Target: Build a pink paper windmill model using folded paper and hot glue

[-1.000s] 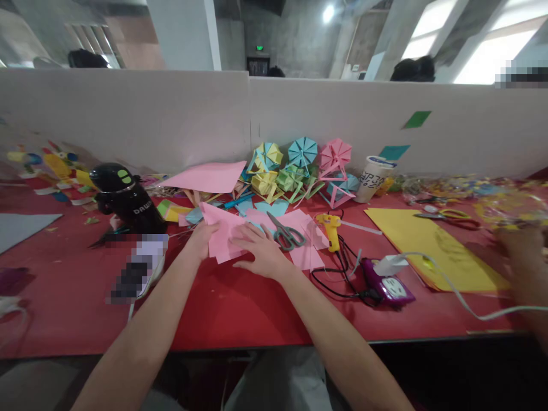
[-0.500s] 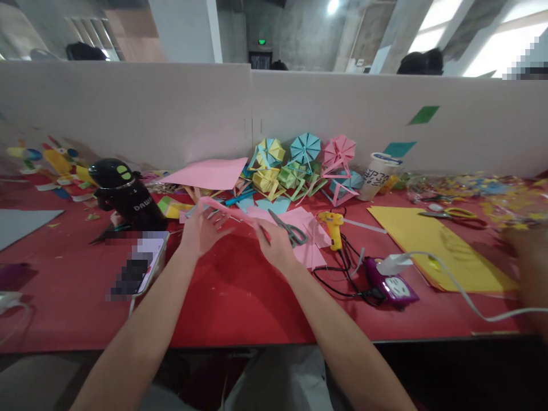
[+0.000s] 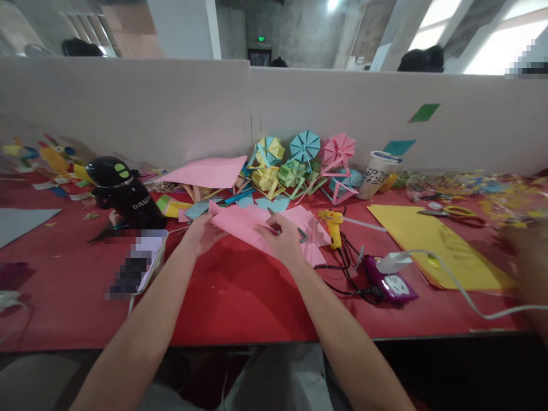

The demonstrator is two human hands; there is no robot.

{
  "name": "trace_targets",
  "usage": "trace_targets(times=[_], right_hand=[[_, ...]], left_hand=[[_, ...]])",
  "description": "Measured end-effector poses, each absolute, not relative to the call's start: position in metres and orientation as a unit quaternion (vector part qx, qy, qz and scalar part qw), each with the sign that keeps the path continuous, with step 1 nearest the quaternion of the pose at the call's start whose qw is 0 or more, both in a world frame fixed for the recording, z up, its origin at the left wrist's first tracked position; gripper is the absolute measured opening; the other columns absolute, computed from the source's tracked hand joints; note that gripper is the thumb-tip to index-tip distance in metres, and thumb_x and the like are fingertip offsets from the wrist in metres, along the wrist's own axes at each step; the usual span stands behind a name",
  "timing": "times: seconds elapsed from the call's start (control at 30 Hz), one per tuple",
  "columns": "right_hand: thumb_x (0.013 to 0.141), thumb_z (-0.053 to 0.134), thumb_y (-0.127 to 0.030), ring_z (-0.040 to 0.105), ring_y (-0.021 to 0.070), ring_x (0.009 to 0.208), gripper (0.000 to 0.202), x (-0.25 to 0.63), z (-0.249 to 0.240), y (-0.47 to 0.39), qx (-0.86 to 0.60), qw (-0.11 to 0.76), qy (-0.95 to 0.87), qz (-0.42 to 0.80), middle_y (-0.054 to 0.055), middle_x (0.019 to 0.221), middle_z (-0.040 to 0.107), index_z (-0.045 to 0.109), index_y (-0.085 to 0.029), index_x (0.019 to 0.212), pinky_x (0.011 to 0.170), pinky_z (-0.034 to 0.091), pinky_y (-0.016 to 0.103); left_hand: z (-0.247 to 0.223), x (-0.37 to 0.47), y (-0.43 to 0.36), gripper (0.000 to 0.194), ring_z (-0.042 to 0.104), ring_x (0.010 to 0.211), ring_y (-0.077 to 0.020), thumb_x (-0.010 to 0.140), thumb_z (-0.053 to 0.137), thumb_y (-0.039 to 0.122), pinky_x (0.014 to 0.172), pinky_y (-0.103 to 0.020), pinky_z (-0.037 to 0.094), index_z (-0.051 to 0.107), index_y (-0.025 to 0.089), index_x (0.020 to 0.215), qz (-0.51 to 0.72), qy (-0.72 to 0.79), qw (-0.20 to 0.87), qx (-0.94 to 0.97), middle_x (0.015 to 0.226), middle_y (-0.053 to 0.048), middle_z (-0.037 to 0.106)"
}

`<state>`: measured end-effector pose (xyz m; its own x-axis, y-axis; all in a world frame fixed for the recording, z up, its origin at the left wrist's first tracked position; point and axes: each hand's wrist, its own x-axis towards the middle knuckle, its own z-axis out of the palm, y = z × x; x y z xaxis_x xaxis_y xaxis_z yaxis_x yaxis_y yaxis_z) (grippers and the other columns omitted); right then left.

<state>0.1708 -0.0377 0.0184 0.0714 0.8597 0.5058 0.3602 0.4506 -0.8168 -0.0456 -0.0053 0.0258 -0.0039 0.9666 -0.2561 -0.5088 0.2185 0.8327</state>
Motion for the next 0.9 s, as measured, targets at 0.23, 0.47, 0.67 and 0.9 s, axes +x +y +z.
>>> trace_targets(times=[0.23,0.47,0.67,0.9], right_hand=[[0.081,0.058,-0.053,0.035,0.0122,0.059,0.041,0.187,0.021,-0.023,-0.496,0.545,-0.625,0.257,-0.003,0.059,0.037,0.044,-0.021,0.059,0.056,0.029,0.027],[0.072,0.062,-0.05,0.043,0.0133,0.06,0.031,0.196,0.008,-0.016,-0.519,0.455,-0.622,0.369,-0.002,0.063,0.05,0.058,-0.019,0.072,0.056,0.035,0.027],[0.069,0.061,-0.041,0.034,0.0096,0.055,0.026,0.194,0.002,-0.015,-0.521,0.469,-0.628,0.338,-0.005,0.057,0.039,0.048,-0.02,0.061,0.05,0.025,0.024],[0.07,0.064,-0.044,0.039,0.01,0.051,0.027,0.193,0.011,-0.018,-0.5,0.485,-0.608,0.38,-0.006,0.056,0.044,0.054,-0.019,0.067,0.048,0.029,0.024]], left_hand=[[0.021,-0.063,-0.003,0.043,0.072,0.092,-0.0327,0.053,0.062,-0.001,0.085,-0.046,0.059,0.068,0.011,0.094,0.532,0.417,0.65,0.347,0.083,-0.01,0.075],[0.024,-0.06,-0.005,0.038,0.073,0.089,-0.0338,0.056,0.066,0.004,0.089,-0.051,0.058,0.068,0.011,0.094,0.548,0.42,0.638,0.342,0.084,-0.013,0.076],[0.025,-0.047,-0.013,0.036,0.074,0.086,-0.031,0.06,0.077,0.012,0.088,-0.049,0.058,0.068,0.012,0.095,0.537,0.414,0.638,0.365,0.088,-0.012,0.077],[0.022,-0.04,-0.015,0.042,0.072,0.095,-0.0334,0.058,0.08,0.011,0.094,-0.053,0.054,0.069,0.011,0.099,0.523,0.415,0.65,0.363,0.093,-0.014,0.076]])
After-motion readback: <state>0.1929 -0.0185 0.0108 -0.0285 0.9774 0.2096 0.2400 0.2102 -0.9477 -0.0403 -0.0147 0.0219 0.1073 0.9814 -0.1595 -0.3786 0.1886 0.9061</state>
